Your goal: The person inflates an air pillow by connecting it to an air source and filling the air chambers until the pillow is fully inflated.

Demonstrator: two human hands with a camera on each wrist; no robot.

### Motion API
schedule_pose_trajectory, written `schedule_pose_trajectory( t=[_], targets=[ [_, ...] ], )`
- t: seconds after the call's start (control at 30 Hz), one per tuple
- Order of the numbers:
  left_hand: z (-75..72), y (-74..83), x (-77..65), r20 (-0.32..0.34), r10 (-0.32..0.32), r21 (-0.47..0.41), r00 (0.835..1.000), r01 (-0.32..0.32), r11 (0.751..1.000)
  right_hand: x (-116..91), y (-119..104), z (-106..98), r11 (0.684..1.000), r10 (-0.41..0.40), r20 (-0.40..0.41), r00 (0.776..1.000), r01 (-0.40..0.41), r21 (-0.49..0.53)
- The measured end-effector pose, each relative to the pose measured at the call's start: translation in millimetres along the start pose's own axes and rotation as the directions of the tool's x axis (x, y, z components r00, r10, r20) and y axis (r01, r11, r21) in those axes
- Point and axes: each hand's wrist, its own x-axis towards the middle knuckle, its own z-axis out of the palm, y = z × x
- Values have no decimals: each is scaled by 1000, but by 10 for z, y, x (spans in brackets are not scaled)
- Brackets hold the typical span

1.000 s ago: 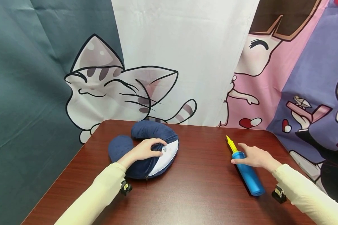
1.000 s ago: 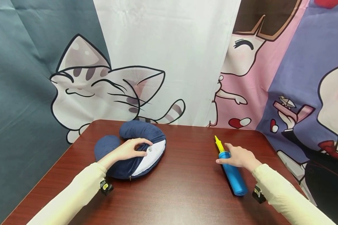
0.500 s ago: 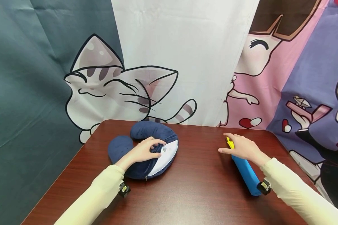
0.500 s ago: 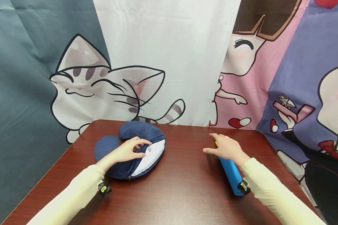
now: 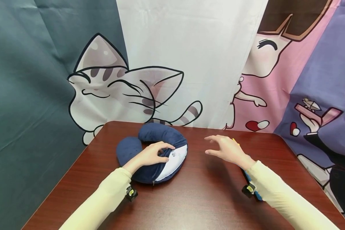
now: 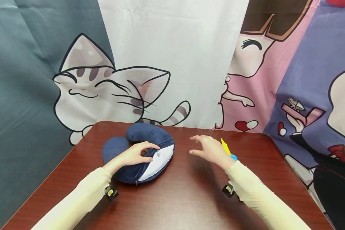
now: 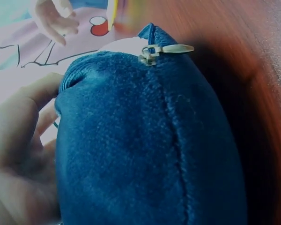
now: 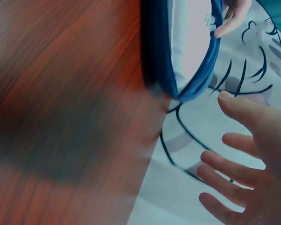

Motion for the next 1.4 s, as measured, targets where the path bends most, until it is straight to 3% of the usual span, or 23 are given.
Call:
schedule_pose_trajectory(
  t=[0.27,0.47,0.7,0.9,1.17,1.4],
  targets=[
    [39,-13,-33,-23,-12,1,1000,12,1000,207,-258,251,988,-78,-12,997,79,130],
    [53,-32,-49,-46,0,-8,999,0,1000,344,-396,465,962,-179,-38,983,184,204],
    [74,-56,-61,-57,7,-30,998,-8,1000,434,-434,648,927,-239,-65,969,248,280],
    [87,-54,-72,-69,17,-42,997,-20,999,463,-432,722,889,-253,-85,964,266,374],
    [84,-54,-75,-76,30,-37,997,-33,999,503,-459,754,874,-246,-101,964,265,407],
    [85,-53,-71,-71,25,-31,997,-27,999,534,-519,790,866,-213,-68,975,221,448]
  ],
)
